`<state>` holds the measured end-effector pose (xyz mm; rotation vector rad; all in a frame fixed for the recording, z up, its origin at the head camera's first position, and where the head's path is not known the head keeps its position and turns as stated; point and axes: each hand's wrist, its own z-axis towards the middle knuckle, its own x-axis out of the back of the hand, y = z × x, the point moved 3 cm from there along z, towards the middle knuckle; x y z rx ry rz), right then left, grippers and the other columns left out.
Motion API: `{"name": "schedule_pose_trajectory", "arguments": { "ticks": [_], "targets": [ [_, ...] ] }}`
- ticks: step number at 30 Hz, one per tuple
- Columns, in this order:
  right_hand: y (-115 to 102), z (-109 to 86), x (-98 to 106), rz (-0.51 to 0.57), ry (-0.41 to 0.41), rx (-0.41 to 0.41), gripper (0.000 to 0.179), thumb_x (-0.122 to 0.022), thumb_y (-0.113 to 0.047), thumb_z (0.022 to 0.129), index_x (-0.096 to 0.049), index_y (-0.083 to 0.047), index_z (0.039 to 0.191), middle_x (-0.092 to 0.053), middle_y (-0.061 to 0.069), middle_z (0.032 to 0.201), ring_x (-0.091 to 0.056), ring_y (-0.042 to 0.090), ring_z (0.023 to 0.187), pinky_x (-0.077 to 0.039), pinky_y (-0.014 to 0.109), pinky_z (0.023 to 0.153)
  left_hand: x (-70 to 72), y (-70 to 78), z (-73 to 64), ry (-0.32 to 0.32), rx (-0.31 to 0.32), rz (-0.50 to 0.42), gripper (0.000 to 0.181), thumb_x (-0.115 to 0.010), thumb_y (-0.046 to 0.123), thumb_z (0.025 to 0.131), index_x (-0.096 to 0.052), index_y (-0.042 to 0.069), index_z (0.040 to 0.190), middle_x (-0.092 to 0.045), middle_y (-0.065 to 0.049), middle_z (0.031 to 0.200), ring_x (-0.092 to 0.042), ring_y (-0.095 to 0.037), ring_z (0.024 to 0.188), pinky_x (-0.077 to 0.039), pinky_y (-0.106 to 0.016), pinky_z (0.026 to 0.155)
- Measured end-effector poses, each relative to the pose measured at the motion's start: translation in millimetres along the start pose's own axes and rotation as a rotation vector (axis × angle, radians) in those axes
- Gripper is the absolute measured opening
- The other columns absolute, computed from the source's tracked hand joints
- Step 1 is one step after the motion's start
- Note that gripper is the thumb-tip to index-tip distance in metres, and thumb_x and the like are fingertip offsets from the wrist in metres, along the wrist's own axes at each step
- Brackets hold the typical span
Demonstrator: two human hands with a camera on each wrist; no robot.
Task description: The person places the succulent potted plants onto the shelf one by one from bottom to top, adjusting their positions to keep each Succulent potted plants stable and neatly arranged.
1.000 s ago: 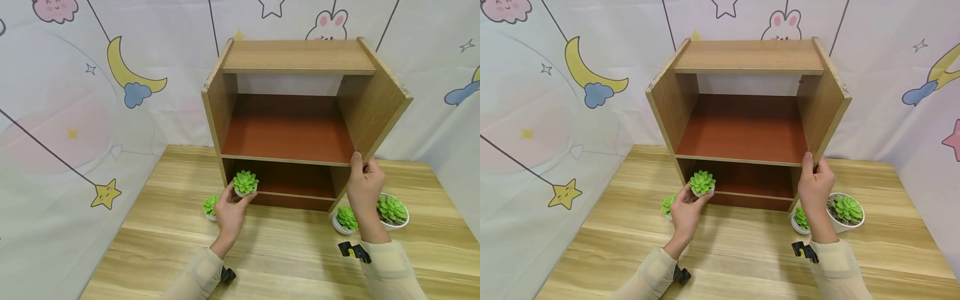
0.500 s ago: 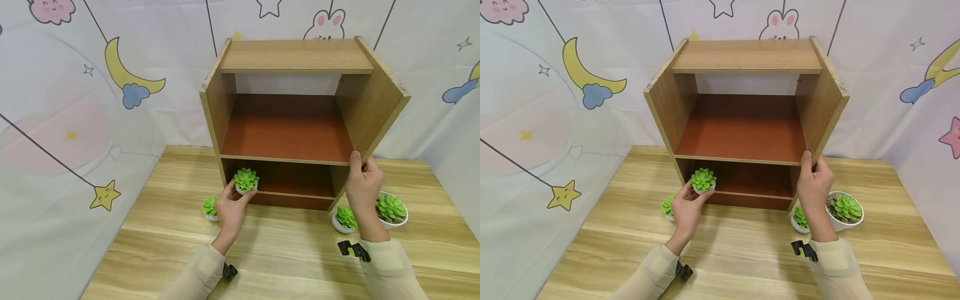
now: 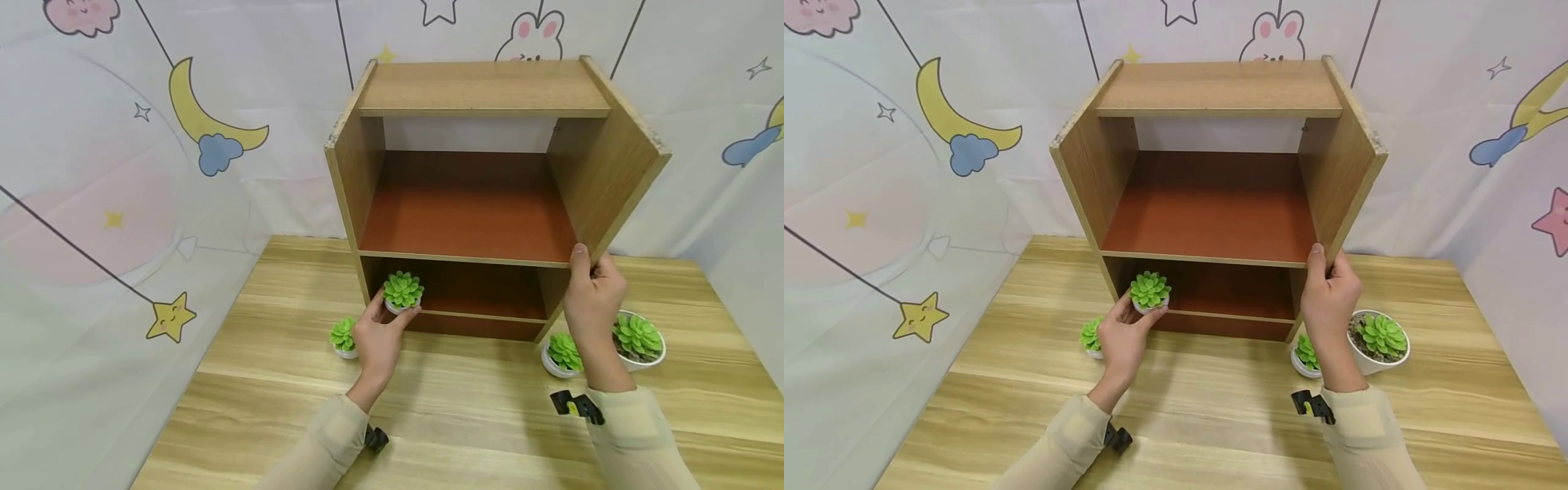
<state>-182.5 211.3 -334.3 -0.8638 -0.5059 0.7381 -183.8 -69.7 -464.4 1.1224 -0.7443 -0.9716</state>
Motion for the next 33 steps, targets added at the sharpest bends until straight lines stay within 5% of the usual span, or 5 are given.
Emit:
{"name": "schedule_pose_trajectory", "arguments": {
  "ticks": [10, 19, 24, 29, 33],
  "targets": [
    [1.1, 0.0, 0.1, 0.011, -0.003, -0.002, 0.037, -0.054, -0.012, 0.099, -0.053, 0.011, 0.069, -0.042, -0.01, 0.058, -0.037, 0.006, 0.057, -0.026, 0.022, 0.05, -4.9, 2.7, 2.7, 0.008, -0.028, 0.055, 0.075, -0.091, 0.027, 0.07, -0.06, 0.004, 0.134, -0.069, -0.009, 0.113, -0.068, -0.014, 0.096, -0.057, -0.031, 0.071],
    [0.4, 0.1, 0.6, 0.017, -0.013, -0.008, 0.036, -0.054, -0.013, 0.1, -0.055, 0.011, 0.072, -0.046, -0.008, 0.061, -0.039, 0.007, 0.06, -0.028, 0.022, 0.052, -7.7, 2.5, 3.6, 0.044, -0.047, 0.199, 0.075, -0.09, 0.035, 0.069, -0.062, 0.007, 0.133, -0.061, -0.011, 0.128, -0.056, -0.02, 0.119, -0.05, -0.041, 0.091],
    [-0.2, 0.5, 0.1, 0.027, -0.009, -0.003, 0.036, -0.054, -0.012, 0.099, -0.055, 0.013, 0.073, -0.047, -0.007, 0.062, -0.04, 0.007, 0.06, -0.029, 0.022, 0.052, -10.3, 2.2, 5.7, 0.037, -0.054, 0.257, 0.074, -0.089, 0.038, 0.071, -0.062, 0.008, 0.133, -0.061, -0.012, 0.128, -0.065, -0.025, 0.102, -0.052, -0.041, 0.086],
    [-0.3, 0.3, 0.4, 0.031, -0.012, -0.003, 0.035, -0.054, -0.012, 0.099, -0.057, 0.013, 0.075, -0.049, -0.004, 0.063, -0.04, 0.007, 0.061, -0.029, 0.022, 0.052, -11.5, 2.8, 6.7, 0.032, -0.042, 0.291, 0.074, -0.088, 0.04, 0.071, -0.063, 0.005, 0.131, -0.059, -0.021, 0.128, -0.063, -0.038, 0.106, -0.05, -0.045, 0.091],
    [0.5, 0.2, 1.2, 0.03, -0.012, -0.009, 0.035, -0.054, -0.013, 0.099, -0.056, 0.014, 0.076, -0.047, -0.009, 0.062, -0.04, 0.007, 0.061, -0.029, 0.022, 0.052, -11.7, 3.6, 7.1, 0.034, -0.041, 0.294, 0.075, -0.087, 0.041, 0.071, -0.063, 0.003, 0.131, -0.059, -0.022, 0.127, -0.054, -0.033, 0.12, -0.049, -0.044, 0.093]
  ]
}}
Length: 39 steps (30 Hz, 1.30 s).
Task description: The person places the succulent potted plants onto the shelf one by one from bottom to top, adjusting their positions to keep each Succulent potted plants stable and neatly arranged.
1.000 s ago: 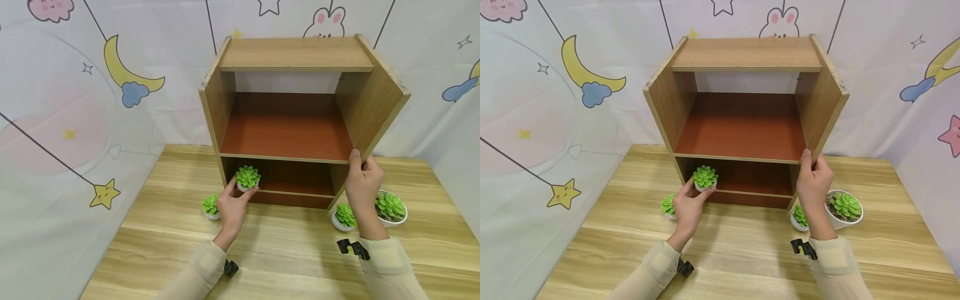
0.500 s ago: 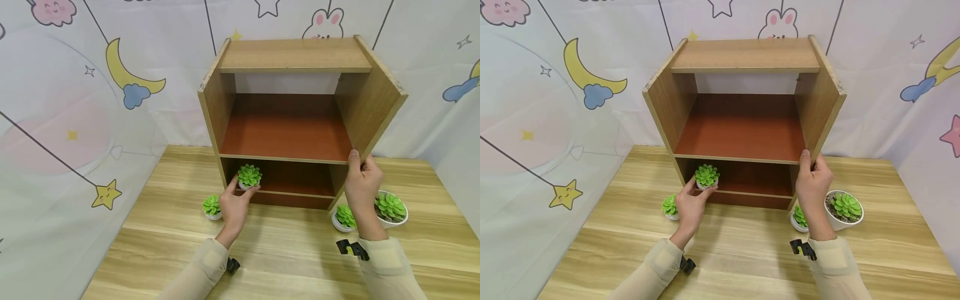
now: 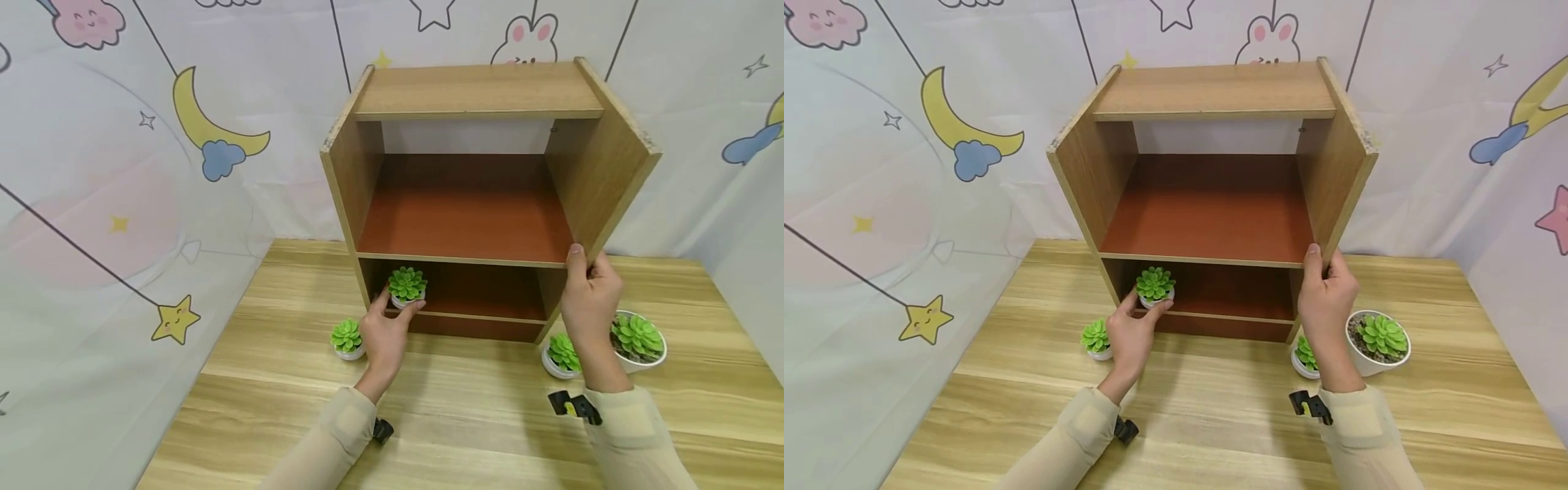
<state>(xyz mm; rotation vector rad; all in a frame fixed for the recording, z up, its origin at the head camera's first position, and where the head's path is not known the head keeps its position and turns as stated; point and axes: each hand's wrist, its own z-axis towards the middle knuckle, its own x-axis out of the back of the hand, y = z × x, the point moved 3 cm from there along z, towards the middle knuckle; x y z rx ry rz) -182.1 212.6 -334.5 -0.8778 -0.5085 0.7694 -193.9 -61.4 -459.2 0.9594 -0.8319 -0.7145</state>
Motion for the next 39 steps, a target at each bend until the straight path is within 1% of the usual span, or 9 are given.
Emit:
{"name": "schedule_pose_trajectory", "arguments": {
  "ticks": [5, 8, 10, 13, 15, 18, 22, 30, 39],
  "targets": [
    [-0.2, -0.4, -0.9, 0.002, -0.002, -0.004, 0.035, -0.054, -0.014, 0.1, -0.057, 0.012, 0.076, -0.052, -0.001, 0.065, -0.041, 0.007, 0.062, -0.03, 0.023, 0.053, 1.0, -1.5, 1.1, 0.002, -0.016, -0.016, 0.076, -0.087, 0.042, 0.07, -0.062, 0.003, 0.131, -0.06, -0.018, 0.126, -0.06, -0.024, 0.112, -0.053, -0.039, 0.082],
    [0.0, -0.5, -1.4, 0.005, -0.001, -0.002, 0.035, -0.054, -0.014, 0.1, -0.057, 0.012, 0.076, -0.052, 0.005, 0.065, -0.041, 0.007, 0.062, -0.03, 0.023, 0.053, 1.8, -2.2, 1.5, -0.006, -0.009, -0.017, 0.078, -0.086, 0.045, 0.071, -0.062, 0.003, 0.131, -0.06, -0.019, 0.127, -0.066, -0.018, 0.079, -0.052, -0.036, 0.068],
    [0.0, -0.5, -1.6, 0.01, -0.003, -0.004, 0.035, -0.054, -0.013, 0.1, -0.056, 0.011, 0.075, -0.051, 0.002, 0.064, -0.04, 0.006, 0.062, -0.029, 0.023, 0.053, 2.2, -2.3, 1.8, -0.013, 0.002, -0.013, 0.079, -0.086, 0.047, 0.071, -0.061, 0.002, 0.132, -0.06, -0.02, 0.126, -0.055, -0.013, 0.055, -0.048, -0.034, 0.059],
    [0.1, -0.5, -1.6, 0.011, -0.002, -0.008, 0.036, -0.054, -0.013, 0.1, -0.054, 0.011, 0.073, -0.046, -0.005, 0.061, -0.038, 0.007, 0.06, -0.027, 0.022, 0.052, 2.4, -2.5, 2.1, -0.022, 0.016, -0.012, 0.08, -0.085, 0.048, 0.071, -0.061, 0.002, 0.132, -0.06, -0.021, 0.126, -0.034, -0.012, 0.039, -0.042, -0.033, 0.052],
    [-0.4, -0.7, -1.5, 0.007, -0.001, -0.007, 0.036, -0.054, -0.013, 0.1, -0.053, 0.009, 0.072, -0.043, -0.007, 0.06, -0.037, 0.006, 0.059, -0.026, 0.023, 0.051, 2.2, -2.8, 2.5, -0.021, 0.022, -0.006, 0.081, -0.085, 0.048, 0.071, -0.061, 0.002, 0.132, -0.061, -0.02, 0.126, -0.044, -0.013, 0.044, -0.045, -0.033, 0.056],
    [-0.9, -0.7, -1.2, -0.004, 0.005, -0.009, 0.035, -0.053, -0.013, 0.1, -0.053, 0.01, 0.072, -0.041, -0.009, 0.06, -0.037, 0.007, 0.059, -0.026, 0.022, 0.052, 1.4, -2.6, 2.9, -0.026, 0.026, 0.0, 0.081, -0.085, 0.048, 0.071, -0.061, 0.002, 0.133, -0.06, -0.018, 0.127, -0.065, -0.021, 0.07, -0.052, -0.036, 0.067],
    [8.4, 1.6, -0.7, -0.014, 0.013, -0.018, 0.035, -0.054, -0.015, 0.1, -0.056, 0.009, 0.074, -0.044, -0.01, 0.062, -0.039, 0.007, 0.061, -0.028, 0.023, 0.053, 0.4, -1.0, 4.0, -0.04, 0.023, 0.019, 0.082, -0.085, 0.049, 0.072, -0.06, 0.002, 0.134, -0.059, -0.018, 0.129, -0.061, -0.029, 0.11, -0.053, -0.042, 0.085],
    [25.9, 3.9, -1.4, -0.032, 0.011, -0.025, 0.036, -0.054, -0.016, 0.1, -0.056, 0.007, 0.073, -0.043, -0.009, 0.061, -0.037, 0.007, 0.059, -0.025, 0.023, 0.051, 0.5, -1.4, 3.8, -0.038, -0.002, 0.072, 0.083, -0.085, 0.048, 0.073, -0.059, 0.0, 0.134, -0.059, -0.02, 0.129, -0.058, -0.03, 0.115, -0.051, -0.044, 0.089],
    [41.4, 7.7, -2.1, -0.036, 0.013, -0.004, 0.041, -0.056, -0.024, 0.1, -0.052, 0.002, 0.068, -0.04, 0.005, 0.058, -0.036, 0.011, 0.054, -0.024, 0.024, 0.047, 1.2, -2.0, 3.0, -0.047, -0.034, 0.082, 0.086, -0.083, 0.048, 0.074, -0.054, -0.003, 0.137, -0.056, -0.021, 0.132, -0.056, -0.029, 0.119, -0.05, -0.043, 0.092]
  ]
}}
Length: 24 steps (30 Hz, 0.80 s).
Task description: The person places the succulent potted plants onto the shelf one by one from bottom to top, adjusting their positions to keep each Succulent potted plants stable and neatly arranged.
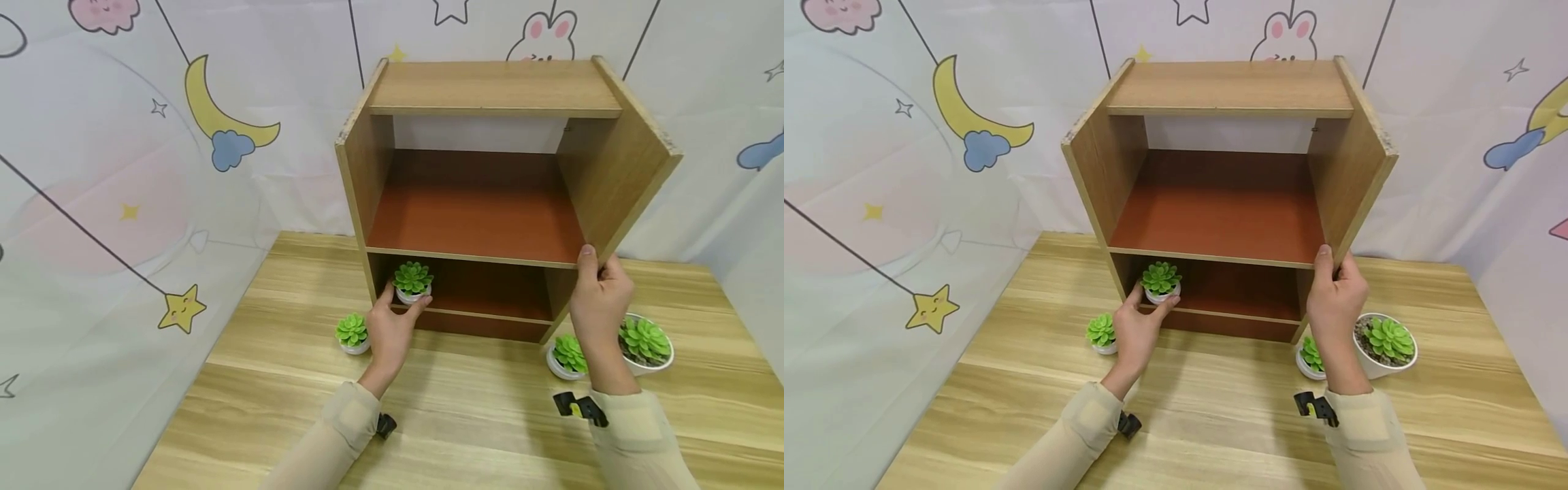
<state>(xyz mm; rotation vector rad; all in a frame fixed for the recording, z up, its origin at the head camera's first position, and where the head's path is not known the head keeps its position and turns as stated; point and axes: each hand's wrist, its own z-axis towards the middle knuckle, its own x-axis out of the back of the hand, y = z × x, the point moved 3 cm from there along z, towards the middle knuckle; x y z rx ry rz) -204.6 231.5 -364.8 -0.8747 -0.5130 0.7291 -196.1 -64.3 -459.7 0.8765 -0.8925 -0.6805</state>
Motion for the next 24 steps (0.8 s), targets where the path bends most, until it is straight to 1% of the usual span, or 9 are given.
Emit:
{"name": "schedule_pose_trajectory", "arguments": {
  "ticks": [4, 11, 18, 24],
  "targets": [
    [-0.7, 0.1, -0.8, 0.004, 0.0, 0.01, 0.042, -0.056, -0.023, 0.1, -0.052, 0.003, 0.068, -0.041, 0.005, 0.058, -0.036, 0.01, 0.054, -0.024, 0.023, 0.046, 0.8, -0.4, -0.7, 0.003, 0.0, -0.005, 0.086, -0.084, 0.047, 0.074, -0.053, -0.003, 0.138, -0.056, -0.02, 0.132, -0.055, -0.029, 0.12, -0.049, -0.042, 0.094],
    [-1.3, 0.0, -0.5, -0.003, 0.009, 0.0, 0.04, -0.056, -0.023, 0.1, -0.053, 0.003, 0.069, -0.043, 0.004, 0.059, -0.038, 0.01, 0.056, -0.026, 0.023, 0.047, 2.8, 1.1, -2.7, 0.003, -0.012, -0.03, 0.084, -0.084, 0.042, 0.076, -0.052, -0.003, 0.14, -0.055, -0.019, 0.134, -0.054, -0.028, 0.121, -0.048, -0.042, 0.095],
    [-2.6, 0.1, -0.2, -0.007, 0.008, 0.007, 0.042, -0.055, -0.023, 0.1, -0.051, 0.003, 0.068, -0.042, 0.005, 0.059, -0.036, 0.01, 0.055, -0.023, 0.023, 0.047, 4.4, 1.5, -5.6, 0.008, -0.013, -0.088, 0.083, -0.084, 0.041, 0.076, -0.051, 0.002, 0.142, -0.055, -0.013, 0.137, -0.051, -0.024, 0.125, -0.045, -0.042, 0.098],
    [-3.3, -0.7, 0.2, -0.006, 0.01, 0.011, 0.042, -0.056, -0.023, 0.1, -0.05, 0.003, 0.066, -0.039, 0.004, 0.057, -0.035, 0.01, 0.053, -0.023, 0.023, 0.046, 6.5, -0.2, -8.3, 0.004, -0.018, -0.114, 0.083, -0.084, 0.042, 0.076, -0.052, 0.001, 0.141, -0.055, -0.01, 0.137, -0.049, -0.021, 0.127, -0.043, -0.042, 0.1]
  ]
}}
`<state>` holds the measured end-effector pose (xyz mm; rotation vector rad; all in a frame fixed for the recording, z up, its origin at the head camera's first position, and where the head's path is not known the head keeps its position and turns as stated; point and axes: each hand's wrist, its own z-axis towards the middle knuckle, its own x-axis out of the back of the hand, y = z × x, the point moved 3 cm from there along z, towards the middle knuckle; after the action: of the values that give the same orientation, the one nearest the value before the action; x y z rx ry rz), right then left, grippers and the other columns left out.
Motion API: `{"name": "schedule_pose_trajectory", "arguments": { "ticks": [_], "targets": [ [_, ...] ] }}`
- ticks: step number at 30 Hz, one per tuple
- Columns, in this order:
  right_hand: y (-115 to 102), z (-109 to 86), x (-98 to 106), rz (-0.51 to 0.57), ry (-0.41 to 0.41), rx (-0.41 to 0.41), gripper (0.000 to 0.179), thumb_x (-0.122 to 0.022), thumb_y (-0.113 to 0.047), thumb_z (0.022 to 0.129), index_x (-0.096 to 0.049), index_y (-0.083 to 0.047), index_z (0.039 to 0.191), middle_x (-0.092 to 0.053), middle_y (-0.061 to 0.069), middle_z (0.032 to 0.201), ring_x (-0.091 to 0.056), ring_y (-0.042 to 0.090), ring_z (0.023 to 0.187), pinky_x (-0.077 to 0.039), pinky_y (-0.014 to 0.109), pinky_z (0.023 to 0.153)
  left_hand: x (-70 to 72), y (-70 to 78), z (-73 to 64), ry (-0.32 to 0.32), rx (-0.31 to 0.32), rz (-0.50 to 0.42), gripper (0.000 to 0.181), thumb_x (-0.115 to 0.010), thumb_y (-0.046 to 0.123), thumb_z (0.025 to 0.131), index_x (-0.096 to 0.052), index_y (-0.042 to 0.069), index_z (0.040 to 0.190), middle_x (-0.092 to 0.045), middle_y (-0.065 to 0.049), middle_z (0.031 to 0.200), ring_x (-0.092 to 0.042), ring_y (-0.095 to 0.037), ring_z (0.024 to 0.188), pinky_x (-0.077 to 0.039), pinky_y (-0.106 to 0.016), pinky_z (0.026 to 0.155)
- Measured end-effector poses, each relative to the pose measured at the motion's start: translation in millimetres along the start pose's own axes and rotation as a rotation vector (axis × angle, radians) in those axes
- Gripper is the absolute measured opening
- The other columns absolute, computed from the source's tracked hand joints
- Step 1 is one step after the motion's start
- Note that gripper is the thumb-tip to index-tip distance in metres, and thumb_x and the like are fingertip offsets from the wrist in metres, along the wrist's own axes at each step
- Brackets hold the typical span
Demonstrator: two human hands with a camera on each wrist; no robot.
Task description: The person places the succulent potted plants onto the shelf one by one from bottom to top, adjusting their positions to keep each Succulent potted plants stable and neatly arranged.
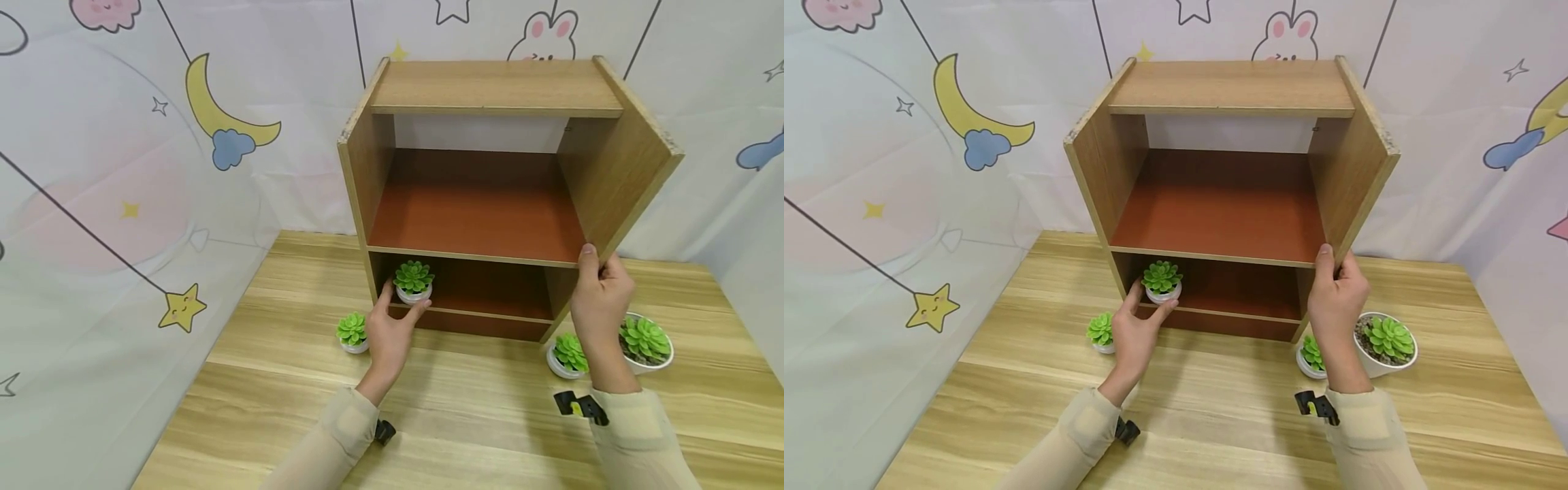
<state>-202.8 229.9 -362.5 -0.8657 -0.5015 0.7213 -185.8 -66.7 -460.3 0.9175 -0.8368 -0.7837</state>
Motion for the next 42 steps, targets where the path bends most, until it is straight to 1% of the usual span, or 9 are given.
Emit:
{"name": "schedule_pose_trajectory", "arguments": {
  "ticks": [10, 19, 21, 24, 27, 31, 34, 38, 42],
  "targets": [
    [-1.0, -0.1, 0.0, 0.007, 0.003, -0.004, 0.042, -0.057, -0.022, 0.099, -0.051, 0.002, 0.066, -0.039, 0.003, 0.056, -0.035, 0.009, 0.052, -0.022, 0.023, 0.045, 6.1, 1.9, -2.8, 0.026, -0.031, -0.011, 0.074, -0.086, 0.037, 0.075, -0.059, 0.004, 0.135, -0.064, -0.008, 0.126, -0.056, -0.021, 0.12, -0.045, -0.044, 0.097],
    [-1.2, 0.1, -1.3, 0.011, 0.004, -0.009, 0.04, -0.056, -0.023, 0.1, -0.054, 0.003, 0.069, -0.044, 0.003, 0.06, -0.039, 0.009, 0.056, -0.025, 0.023, 0.047, 10.5, -0.3, -4.7, 0.035, -0.049, -0.018, 0.065, -0.087, 0.037, 0.074, -0.064, 0.01, 0.129, -0.065, -0.004, 0.125, -0.056, -0.02, 0.119, -0.045, -0.044, 0.098],
    [-0.8, 0.2, -1.5, 0.011, 0.004, -0.009, 0.04, -0.056, -0.022, 0.1, -0.054, 0.003, 0.07, -0.044, 0.003, 0.06, -0.039, 0.009, 0.056, -0.025, 0.023, 0.047, 11.8, -0.4, -5.1, 0.041, -0.06, -0.01, 0.064, -0.087, 0.037, 0.073, -0.065, 0.011, 0.128, -0.065, -0.003, 0.124, -0.056, -0.02, 0.119, -0.045, -0.042, 0.098],
    [1.0, 0.6, -1.5, 0.007, 0.01, -0.017, 0.038, -0.056, -0.02, 0.099, -0.055, 0.003, 0.07, -0.044, 0.0, 0.06, -0.039, 0.008, 0.057, -0.025, 0.022, 0.048, 14.1, 0.1, -5.6, 0.045, -0.081, -0.018, 0.062, -0.088, 0.033, 0.073, -0.066, 0.01, 0.126, -0.066, -0.003, 0.123, -0.057, -0.02, 0.118, -0.046, -0.045, 0.096],
    [1.4, 0.8, -1.0, 0.005, 0.014, -0.024, 0.037, -0.057, -0.02, 0.099, -0.056, 0.003, 0.071, -0.044, -0.002, 0.06, -0.039, 0.008, 0.057, -0.026, 0.022, 0.048, 15.5, 0.2, -6.0, 0.048, -0.125, -0.029, 0.059, -0.089, 0.03, 0.072, -0.068, 0.008, 0.123, -0.067, -0.004, 0.121, -0.059, -0.02, 0.115, -0.048, -0.048, 0.093],
    [-0.1, 0.6, -0.4, 0.013, 0.013, -0.023, 0.037, -0.057, -0.021, 0.099, -0.056, 0.002, 0.07, -0.045, -0.001, 0.06, -0.04, 0.009, 0.057, -0.026, 0.023, 0.048, 16.5, 0.1, -6.6, 0.042, -0.198, -0.03, 0.056, -0.089, 0.028, 0.073, -0.068, 0.006, 0.12, -0.066, -0.004, 0.121, -0.06, -0.022, 0.111, -0.049, -0.049, 0.087],
    [-0.3, 0.6, -0.6, 0.016, 0.01, -0.022, 0.037, -0.056, -0.022, 0.099, -0.055, 0.001, 0.07, -0.045, 0.001, 0.061, -0.04, 0.009, 0.058, -0.026, 0.023, 0.048, 17.1, -0.4, -7.4, 0.024, -0.226, -0.028, 0.054, -0.088, 0.028, 0.074, -0.068, 0.006, 0.119, -0.066, -0.003, 0.121, -0.06, -0.02, 0.111, -0.049, -0.049, 0.085],
    [-0.7, 0.5, -1.3, 0.019, 0.007, -0.021, 0.038, -0.056, -0.022, 0.1, -0.055, 0.001, 0.07, -0.045, 0.003, 0.061, -0.04, 0.009, 0.058, -0.026, 0.023, 0.048, 18.5, -1.8, -8.5, -0.014, -0.227, -0.05, 0.05, -0.086, 0.027, 0.076, -0.069, 0.006, 0.118, -0.064, -0.003, 0.123, -0.058, -0.018, 0.114, -0.049, -0.048, 0.087],
    [-1.1, 0.2, -1.6, 0.023, 0.002, -0.02, 0.037, -0.056, -0.021, 0.1, -0.055, 0.002, 0.07, -0.046, 0.003, 0.062, -0.04, 0.009, 0.058, -0.027, 0.023, 0.049, 22.1, -3.5, -8.5, -0.033, -0.198, -0.072, 0.049, -0.086, 0.026, 0.077, -0.068, 0.004, 0.118, -0.062, -0.006, 0.125, -0.056, -0.02, 0.116, -0.049, -0.049, 0.087]
  ]
}}
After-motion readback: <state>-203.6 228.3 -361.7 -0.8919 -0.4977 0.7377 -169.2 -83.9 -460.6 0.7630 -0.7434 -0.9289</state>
